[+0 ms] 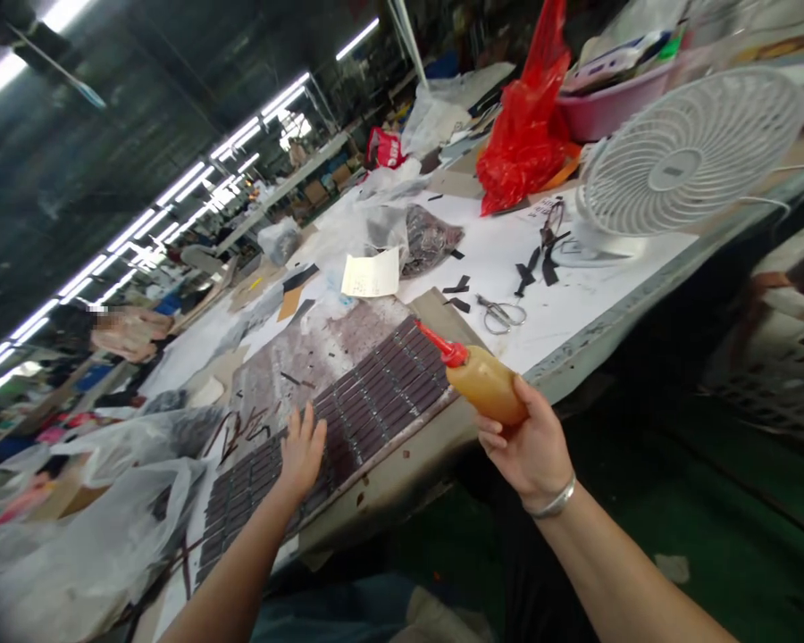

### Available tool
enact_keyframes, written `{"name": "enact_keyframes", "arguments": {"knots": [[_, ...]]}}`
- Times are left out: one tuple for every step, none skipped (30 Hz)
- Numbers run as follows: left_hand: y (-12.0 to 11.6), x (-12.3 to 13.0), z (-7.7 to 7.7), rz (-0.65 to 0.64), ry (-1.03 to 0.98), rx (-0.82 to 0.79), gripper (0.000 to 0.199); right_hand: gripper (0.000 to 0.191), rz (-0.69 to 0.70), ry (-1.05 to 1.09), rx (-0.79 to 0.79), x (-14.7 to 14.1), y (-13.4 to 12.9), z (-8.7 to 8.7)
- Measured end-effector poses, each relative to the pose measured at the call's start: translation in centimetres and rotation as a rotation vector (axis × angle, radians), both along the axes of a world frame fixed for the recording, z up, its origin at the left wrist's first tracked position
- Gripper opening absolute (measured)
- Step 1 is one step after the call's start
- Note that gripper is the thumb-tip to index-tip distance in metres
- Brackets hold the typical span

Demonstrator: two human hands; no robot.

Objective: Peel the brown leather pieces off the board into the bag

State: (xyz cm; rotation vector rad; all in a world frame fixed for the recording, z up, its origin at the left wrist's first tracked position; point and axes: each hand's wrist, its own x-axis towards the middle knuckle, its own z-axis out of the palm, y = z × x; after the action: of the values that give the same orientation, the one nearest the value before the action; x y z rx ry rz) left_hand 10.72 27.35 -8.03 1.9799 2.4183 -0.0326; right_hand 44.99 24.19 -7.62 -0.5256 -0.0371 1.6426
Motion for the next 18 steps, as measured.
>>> {"name": "enact_keyframes", "arguments": {"knots": [[0.7,1.3,-0.2,-0.031,-0.007,0.001,0.059,0.028,-0.011,0.012,-0.005,0.3,0.0,-0.1],[1.2,2.6,-0.6,-0.059,-0.01,-0.007,0.061,0.028,-0.019,0.02,-0.012,0.6,0.0,-0.2],[1.6,3.6,-1.2,-0.081,-0.003,-0.015,0.063,0.028,-0.019,0.027,-0.019,0.8,0.0,-0.2],[1.8,4.5,-1.8,-0.099,0.013,-0.016,0.065,0.028,-0.015,0.035,-0.025,1.0,-0.1,-0.3],[1.9,5.1,-2.4,-0.11,0.036,-0.004,0.065,0.028,-0.006,0.044,-0.031,1.2,-0.1,-0.4],[1.8,5.5,-3.0,-0.115,0.061,0.015,0.065,0.028,0.001,0.053,-0.033,1.4,-0.1,-0.4],[1.7,5.7,-3.4,-0.119,0.082,0.037,0.064,0.028,0.002,0.06,-0.03,1.5,-0.1,-0.4],[1.6,5.7,-3.8,-0.124,0.098,0.048,0.064,0.029,-0.006,0.064,-0.024,1.6,-0.1,-0.3],[1.4,5.6,-3.9,-0.129,0.108,0.049,0.063,0.029,-0.023,0.064,-0.015,1.7,-0.1,-0.3],[1.3,5.4,-4.0,-0.133,0.114,0.041,0.063,0.029,-0.045,0.06,-0.006,1.8,0.0,-0.2],[1.3,5.2,-4.0,-0.133,0.116,0.028,0.064,0.029,-0.062,0.053,0.003,1.7,0.1,-0.2],[1.3,5.0,-3.9,-0.127,0.117,0.01,0.064,0.028,-0.066,0.048,0.01,1.7,0.1,-0.1],[1.4,4.8,-3.6,-0.115,0.114,-0.018,0.064,0.027,-0.057,0.046,0.013,1.7,0.2,-0.1],[1.7,4.7,-3.2,-0.097,0.108,-0.065,0.066,0.026,-0.043,0.047,0.014,1.6,0.2,-0.2],[2.0,4.7,-2.6,-0.072,0.101,-0.13,0.068,0.025,-0.029,0.05,0.015,1.6,0.2,-0.2],[2.4,5.0,-1.9,-0.047,0.094,-0.194,0.071,0.025,-0.016,0.054,0.015,1.6,0.1,-0.3],[3.0,5.5,-1.1,-0.03,0.091,-0.235,0.075,0.024,-0.01,0.057,0.012,1.7,0.0,-0.3],[3.7,6.4,-0.4,-0.03,0.09,-0.245,0.078,0.024,-0.01,0.059,0.008,1.8,-0.1,-0.4]]}}
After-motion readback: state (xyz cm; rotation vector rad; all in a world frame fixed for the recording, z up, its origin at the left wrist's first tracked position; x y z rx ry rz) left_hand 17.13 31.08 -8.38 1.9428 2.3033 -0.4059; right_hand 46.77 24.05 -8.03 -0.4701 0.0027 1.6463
